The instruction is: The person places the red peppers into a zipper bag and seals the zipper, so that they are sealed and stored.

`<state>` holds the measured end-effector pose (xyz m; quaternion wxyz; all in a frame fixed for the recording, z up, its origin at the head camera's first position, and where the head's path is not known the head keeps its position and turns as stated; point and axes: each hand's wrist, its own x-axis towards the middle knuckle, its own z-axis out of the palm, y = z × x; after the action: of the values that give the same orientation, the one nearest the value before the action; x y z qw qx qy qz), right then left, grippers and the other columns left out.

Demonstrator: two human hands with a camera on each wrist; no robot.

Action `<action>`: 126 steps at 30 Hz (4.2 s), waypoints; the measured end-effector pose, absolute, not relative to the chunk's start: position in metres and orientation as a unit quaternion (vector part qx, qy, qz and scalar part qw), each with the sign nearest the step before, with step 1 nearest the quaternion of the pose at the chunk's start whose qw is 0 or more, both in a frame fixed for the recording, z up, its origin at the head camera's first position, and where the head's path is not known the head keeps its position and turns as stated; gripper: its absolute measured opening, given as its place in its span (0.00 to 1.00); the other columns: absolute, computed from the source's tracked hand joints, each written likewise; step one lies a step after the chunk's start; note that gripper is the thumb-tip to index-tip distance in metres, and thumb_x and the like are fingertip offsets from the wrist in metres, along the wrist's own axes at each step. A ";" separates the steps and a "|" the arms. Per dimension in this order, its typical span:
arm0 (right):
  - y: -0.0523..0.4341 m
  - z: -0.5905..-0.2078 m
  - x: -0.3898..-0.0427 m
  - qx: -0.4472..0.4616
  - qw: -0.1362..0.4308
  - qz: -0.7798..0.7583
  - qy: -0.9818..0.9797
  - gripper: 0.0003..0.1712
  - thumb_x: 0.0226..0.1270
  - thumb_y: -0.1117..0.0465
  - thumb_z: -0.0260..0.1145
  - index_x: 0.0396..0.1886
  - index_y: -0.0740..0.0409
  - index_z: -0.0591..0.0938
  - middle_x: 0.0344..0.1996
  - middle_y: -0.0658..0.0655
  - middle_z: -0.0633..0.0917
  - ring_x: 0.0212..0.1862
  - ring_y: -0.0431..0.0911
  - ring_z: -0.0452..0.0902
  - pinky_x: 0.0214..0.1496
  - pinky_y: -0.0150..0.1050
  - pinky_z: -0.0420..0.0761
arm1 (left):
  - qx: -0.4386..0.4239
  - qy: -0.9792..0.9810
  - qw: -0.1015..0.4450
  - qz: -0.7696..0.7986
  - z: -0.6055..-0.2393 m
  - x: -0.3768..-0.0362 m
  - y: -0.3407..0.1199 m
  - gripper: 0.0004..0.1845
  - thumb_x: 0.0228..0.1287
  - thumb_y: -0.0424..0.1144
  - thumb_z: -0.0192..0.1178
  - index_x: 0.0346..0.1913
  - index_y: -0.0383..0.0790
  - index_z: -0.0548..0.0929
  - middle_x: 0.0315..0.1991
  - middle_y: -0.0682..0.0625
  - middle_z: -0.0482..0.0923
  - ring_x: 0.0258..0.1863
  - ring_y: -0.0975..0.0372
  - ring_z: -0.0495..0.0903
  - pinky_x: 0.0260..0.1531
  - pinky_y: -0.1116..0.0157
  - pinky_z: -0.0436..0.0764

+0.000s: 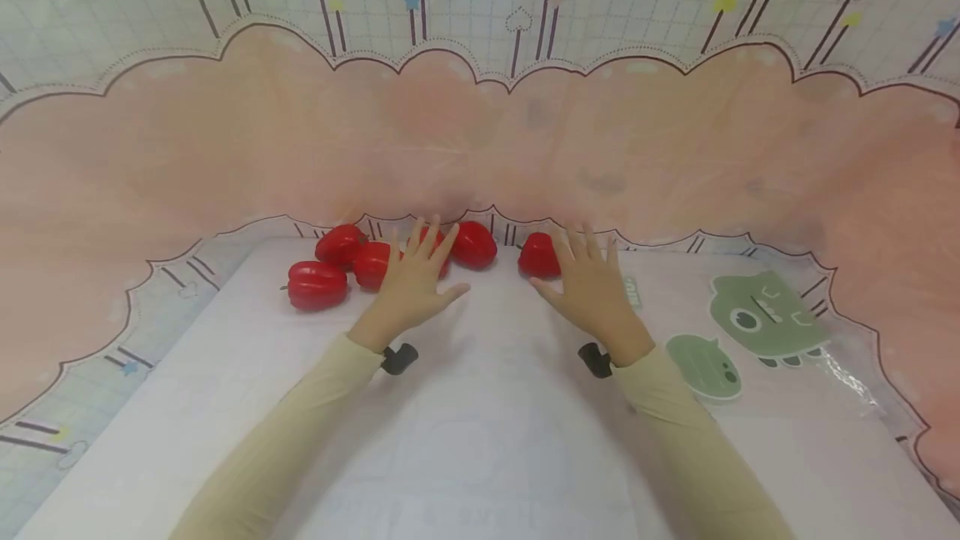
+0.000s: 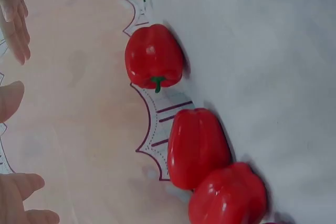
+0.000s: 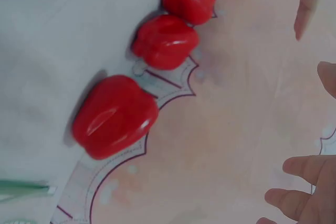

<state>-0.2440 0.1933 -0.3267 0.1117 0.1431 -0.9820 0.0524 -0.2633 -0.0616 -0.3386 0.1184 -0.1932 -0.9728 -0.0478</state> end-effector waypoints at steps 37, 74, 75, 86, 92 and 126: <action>0.274 -0.369 -0.201 0.128 0.112 0.008 -0.985 0.45 0.65 0.43 0.56 0.72 0.65 0.54 0.69 0.72 0.58 0.71 0.67 0.49 0.68 0.69 0.47 | -0.433 -0.900 0.042 0.009 -0.377 -0.297 0.064 0.37 0.67 0.52 0.52 0.74 0.49 0.51 0.75 0.48 0.48 0.76 0.54 0.45 0.74 0.52 0.43; 0.290 -0.405 -0.197 0.115 0.084 -0.050 -0.989 0.43 0.63 0.43 0.59 0.64 0.73 0.65 0.63 0.74 0.68 0.65 0.68 0.61 0.63 0.69 0.59 | -0.504 -0.852 0.035 0.133 -0.396 -0.318 0.150 0.28 0.69 0.50 0.49 0.71 0.53 0.60 0.73 0.52 0.57 0.74 0.58 0.53 0.75 0.57 0.43; 0.289 -0.406 -0.198 0.115 0.081 -0.050 -0.989 0.43 0.63 0.43 0.59 0.64 0.73 0.66 0.62 0.75 0.69 0.65 0.69 0.62 0.63 0.69 0.60 | -0.503 -0.853 0.033 0.132 -0.398 -0.319 0.150 0.28 0.70 0.50 0.49 0.70 0.53 0.61 0.72 0.53 0.58 0.73 0.59 0.54 0.75 0.57 0.44; 0.286 -0.406 -0.198 0.111 0.036 -0.052 -0.992 0.35 0.63 0.46 0.60 0.55 0.72 0.73 0.52 0.71 0.79 0.57 0.67 0.72 0.60 0.67 0.65 | -0.510 -0.850 0.023 0.125 -0.401 -0.322 0.153 0.23 0.69 0.46 0.51 0.66 0.53 0.67 0.67 0.54 0.67 0.69 0.60 0.63 0.74 0.57 0.47; 0.287 -0.408 -0.198 0.134 0.048 -0.055 -0.988 0.26 0.62 0.49 0.62 0.45 0.69 0.77 0.39 0.67 0.83 0.45 0.62 0.79 0.49 0.61 0.75 | -0.530 -0.836 0.025 0.139 -0.399 -0.321 0.154 0.20 0.72 0.42 0.47 0.64 0.54 0.69 0.66 0.57 0.69 0.68 0.63 0.65 0.74 0.60 0.50; 0.283 -0.392 -0.189 0.193 0.317 -0.068 -0.926 0.16 0.45 0.67 0.62 0.08 0.59 0.65 0.06 0.51 0.62 0.13 0.42 0.53 0.12 0.34 0.57 | -0.524 -0.824 0.192 0.099 -0.390 -0.313 0.150 0.16 0.70 0.39 0.49 0.59 0.51 0.72 0.56 0.55 0.76 0.58 0.63 0.74 0.69 0.60 0.63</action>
<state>-0.1888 0.2830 -0.3916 0.3169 0.1932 -0.9261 -0.0680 -0.3132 0.1499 -0.3903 0.1922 -0.5236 -0.8241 0.0988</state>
